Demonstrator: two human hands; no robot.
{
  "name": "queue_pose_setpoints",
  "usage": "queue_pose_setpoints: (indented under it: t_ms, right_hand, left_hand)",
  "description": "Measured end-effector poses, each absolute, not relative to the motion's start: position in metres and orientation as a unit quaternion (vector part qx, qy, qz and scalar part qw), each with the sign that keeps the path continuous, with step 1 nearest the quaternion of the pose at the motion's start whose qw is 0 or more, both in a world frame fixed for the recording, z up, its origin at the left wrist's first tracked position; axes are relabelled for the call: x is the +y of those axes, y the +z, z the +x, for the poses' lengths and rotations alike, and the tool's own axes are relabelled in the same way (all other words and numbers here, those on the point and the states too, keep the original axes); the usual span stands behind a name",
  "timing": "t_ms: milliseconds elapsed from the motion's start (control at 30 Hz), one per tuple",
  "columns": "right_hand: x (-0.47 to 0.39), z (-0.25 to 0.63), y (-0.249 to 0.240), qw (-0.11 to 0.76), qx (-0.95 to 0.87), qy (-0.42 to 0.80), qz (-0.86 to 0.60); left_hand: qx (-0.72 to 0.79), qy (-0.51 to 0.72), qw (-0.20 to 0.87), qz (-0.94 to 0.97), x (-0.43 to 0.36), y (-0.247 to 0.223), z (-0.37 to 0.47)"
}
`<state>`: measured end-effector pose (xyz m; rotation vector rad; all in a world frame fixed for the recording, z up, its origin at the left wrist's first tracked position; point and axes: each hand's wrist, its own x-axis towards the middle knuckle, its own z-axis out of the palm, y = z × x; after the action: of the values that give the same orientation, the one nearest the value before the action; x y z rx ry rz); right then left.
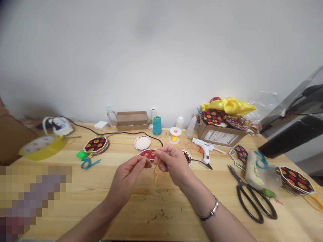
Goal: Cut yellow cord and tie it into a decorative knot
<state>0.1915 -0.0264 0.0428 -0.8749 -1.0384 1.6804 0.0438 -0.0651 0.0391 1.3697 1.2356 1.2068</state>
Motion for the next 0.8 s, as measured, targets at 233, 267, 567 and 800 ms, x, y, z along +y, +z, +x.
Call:
queue_pose_setpoints:
  t_ms: [233,267,567,800]
  right_hand:
    - [-0.023,0.199,0.045,0.505,-0.434,0.639,-0.385]
    - [-0.022,0.201,0.045,0.504,-0.440,0.631,-0.392]
    - [-0.006,0.212,0.026,0.506,-0.442,0.602,-0.432]
    - [-0.012,0.209,0.005,0.499,-0.427,0.604,-0.451]
  left_hand:
    - [0.385,0.457,0.636,0.488,-0.052,0.041,0.064]
    - [0.374,0.437,0.661,0.481,-0.050,0.040,0.066]
    - [0.356,0.299,0.810,0.359,-0.045,0.023,0.062]
    - [0.316,0.214,0.879,0.285,-0.036,0.020,0.057]
